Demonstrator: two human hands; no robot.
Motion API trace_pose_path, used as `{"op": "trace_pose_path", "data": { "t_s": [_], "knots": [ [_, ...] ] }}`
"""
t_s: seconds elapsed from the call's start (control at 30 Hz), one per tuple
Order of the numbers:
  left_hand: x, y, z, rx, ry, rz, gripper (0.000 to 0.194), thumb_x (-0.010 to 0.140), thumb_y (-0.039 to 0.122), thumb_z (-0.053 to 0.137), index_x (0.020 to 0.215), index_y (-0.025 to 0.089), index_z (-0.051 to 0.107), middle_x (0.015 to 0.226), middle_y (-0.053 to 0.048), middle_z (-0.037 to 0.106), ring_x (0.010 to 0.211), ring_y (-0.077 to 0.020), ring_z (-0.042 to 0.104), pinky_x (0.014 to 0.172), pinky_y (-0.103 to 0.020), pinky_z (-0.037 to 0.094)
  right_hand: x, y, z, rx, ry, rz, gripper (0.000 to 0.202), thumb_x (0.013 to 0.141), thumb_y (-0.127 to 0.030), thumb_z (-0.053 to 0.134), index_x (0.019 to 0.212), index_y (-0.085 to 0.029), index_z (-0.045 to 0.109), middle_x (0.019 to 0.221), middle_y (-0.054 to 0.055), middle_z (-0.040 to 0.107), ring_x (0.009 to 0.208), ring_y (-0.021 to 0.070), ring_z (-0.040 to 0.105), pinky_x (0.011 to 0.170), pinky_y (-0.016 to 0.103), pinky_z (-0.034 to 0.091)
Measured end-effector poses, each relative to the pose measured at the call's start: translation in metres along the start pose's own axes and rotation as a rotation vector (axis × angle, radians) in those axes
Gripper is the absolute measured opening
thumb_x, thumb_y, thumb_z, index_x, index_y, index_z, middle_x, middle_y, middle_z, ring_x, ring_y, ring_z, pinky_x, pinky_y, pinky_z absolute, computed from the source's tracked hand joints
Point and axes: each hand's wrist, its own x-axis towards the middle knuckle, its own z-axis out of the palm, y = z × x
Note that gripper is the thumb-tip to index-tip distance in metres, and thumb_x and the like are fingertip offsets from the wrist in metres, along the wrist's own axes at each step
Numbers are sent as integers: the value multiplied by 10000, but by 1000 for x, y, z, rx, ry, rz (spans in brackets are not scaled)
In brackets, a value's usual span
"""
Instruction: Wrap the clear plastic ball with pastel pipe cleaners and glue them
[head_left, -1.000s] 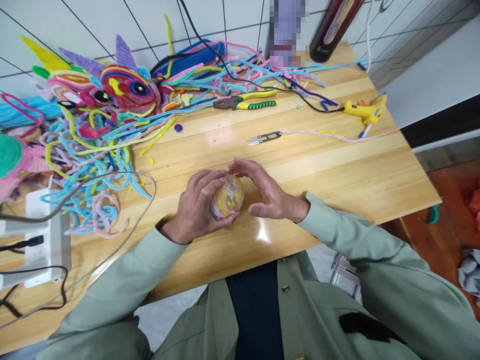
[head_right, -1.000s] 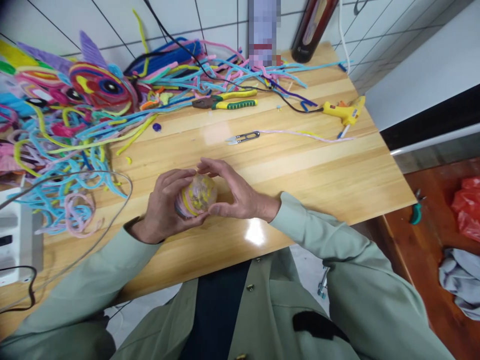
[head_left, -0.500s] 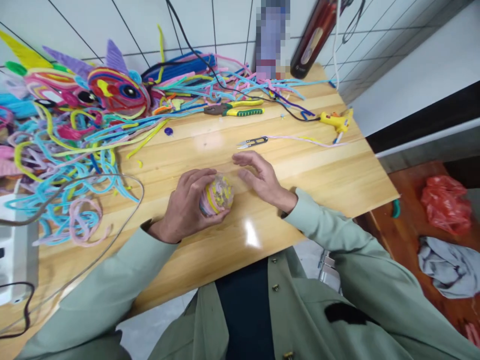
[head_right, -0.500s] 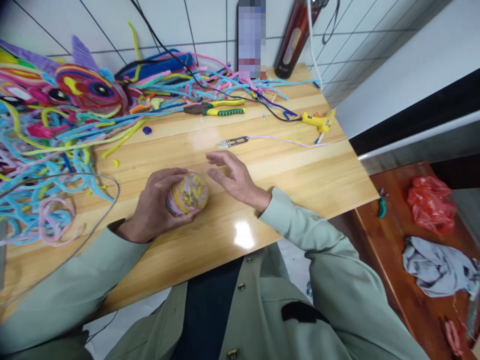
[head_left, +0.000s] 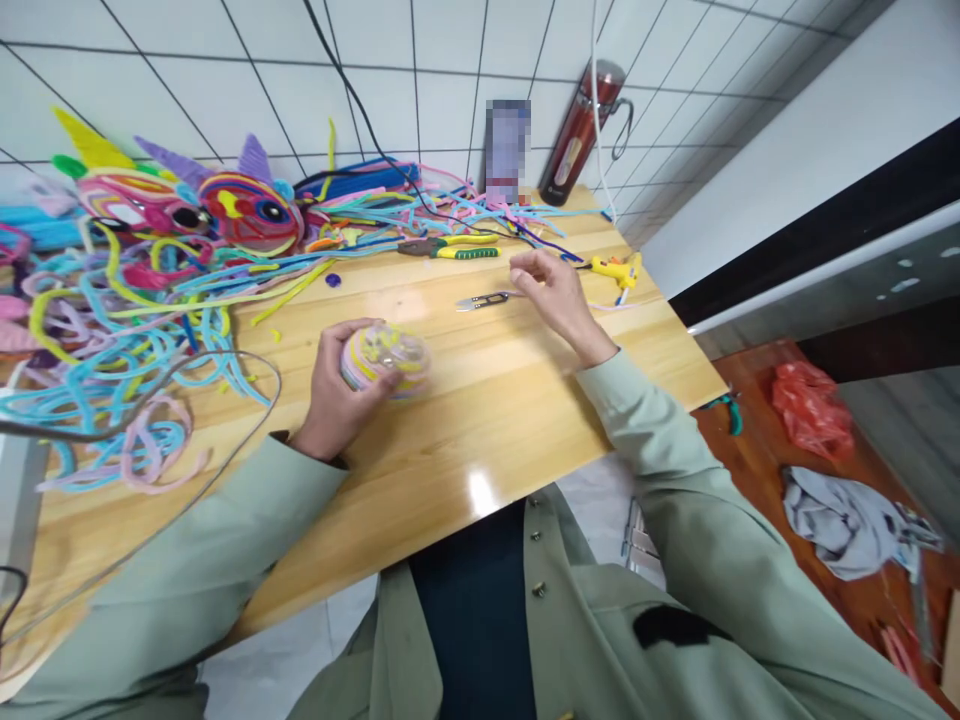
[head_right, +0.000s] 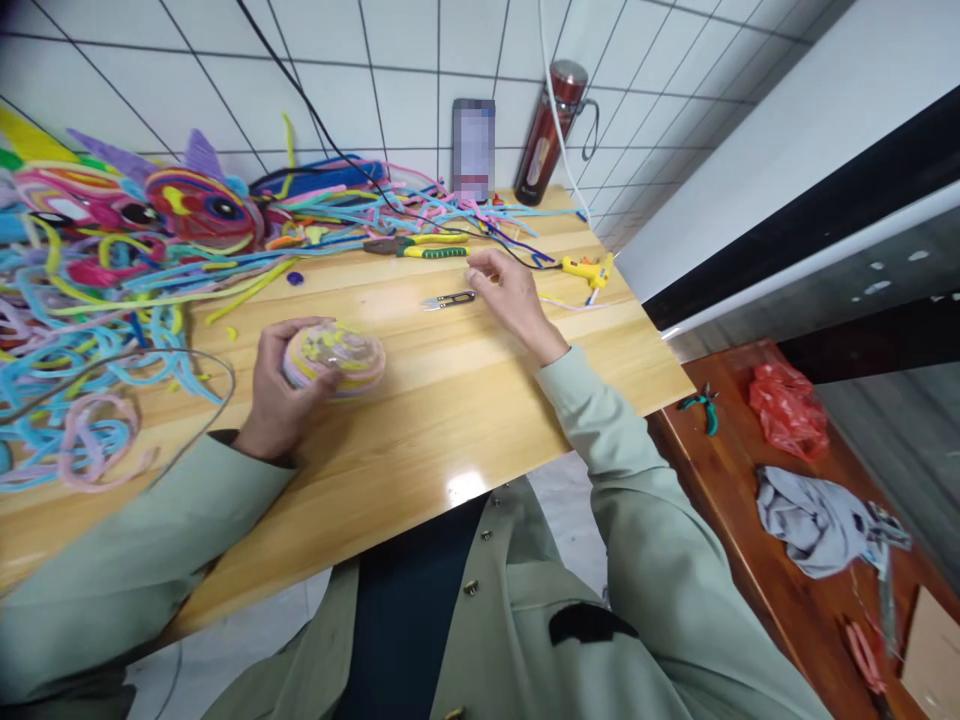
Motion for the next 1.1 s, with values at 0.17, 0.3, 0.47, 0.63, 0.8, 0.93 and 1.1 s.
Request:
{"op": "trace_pose_path", "data": {
  "t_s": [0.17, 0.3, 0.47, 0.63, 0.8, 0.93, 1.1],
  "knots": [
    [15, -1, -4, -419, -99, -290, 560, 860, 752, 788, 1145, 281, 687, 1040, -63, 820, 969, -311, 813, 832, -466, 681, 51, 9, 17, -342, -121, -117, 284, 1018, -337, 697, 1232, -187, 807, 1297, 151, 843, 1254, 356, 763, 1189, 560, 577],
    [21, 9, -6, -638, -232, -437, 567, 835, 808, 761, 987, 262, 751, 932, -95, 845, 1040, -386, 830, 861, -542, 696, 83, 8, 49, -488, -225, -165, 364, 987, -226, 700, 1332, -138, 780, 1412, 228, 795, 1416, 425, 684, 1275, 640, 501],
    [19, 1, -8, -598, -156, -400, 555, 901, 777, 737, 1086, 254, 751, 1031, -93, 852, 1056, -352, 836, 913, -527, 704, 71, 2, 61, -509, -296, -160, 400, 1000, -216, 668, 1377, -123, 766, 1455, 227, 781, 1425, 410, 692, 1270, 610, 510],
    [7, -12, -8, -320, -17, -254, 631, 755, 609, 990, 1235, 293, 729, 1137, -43, 827, 921, -258, 797, 796, -397, 674, 1, 5, 35, -388, -293, -240, 364, 1042, -365, 678, 1323, -164, 792, 1365, 182, 830, 1321, 370, 747, 1183, 564, 570],
    [-3, -3, -6, 1, -93, -48, 734, 779, 631, 972, 1354, 278, 682, 1393, -116, 781, 1189, -357, 780, 1000, -528, 672, -39, 28, -13, -368, -142, -117, 364, 1037, -428, 662, 1291, -214, 809, 1314, 150, 850, 1264, 349, 763, 1155, 550, 585],
    [-9, 5, -1, 131, -210, 115, 773, 802, 547, 977, 1447, 307, 625, 1464, -127, 735, 1349, -412, 733, 1139, -639, 622, -32, 55, -64, -547, 104, 235, 326, 998, -365, 664, 1209, -179, 829, 1295, 169, 859, 1219, 359, 779, 1128, 545, 589],
    [-10, 4, 0, 185, -258, 231, 765, 847, 522, 943, 1500, 327, 594, 1456, -129, 724, 1355, -446, 729, 1131, -689, 625, -9, 82, -128, -674, 289, 529, 361, 971, -180, 612, 1273, -118, 799, 1301, 197, 848, 1205, 340, 773, 1103, 496, 573]
  ]
}}
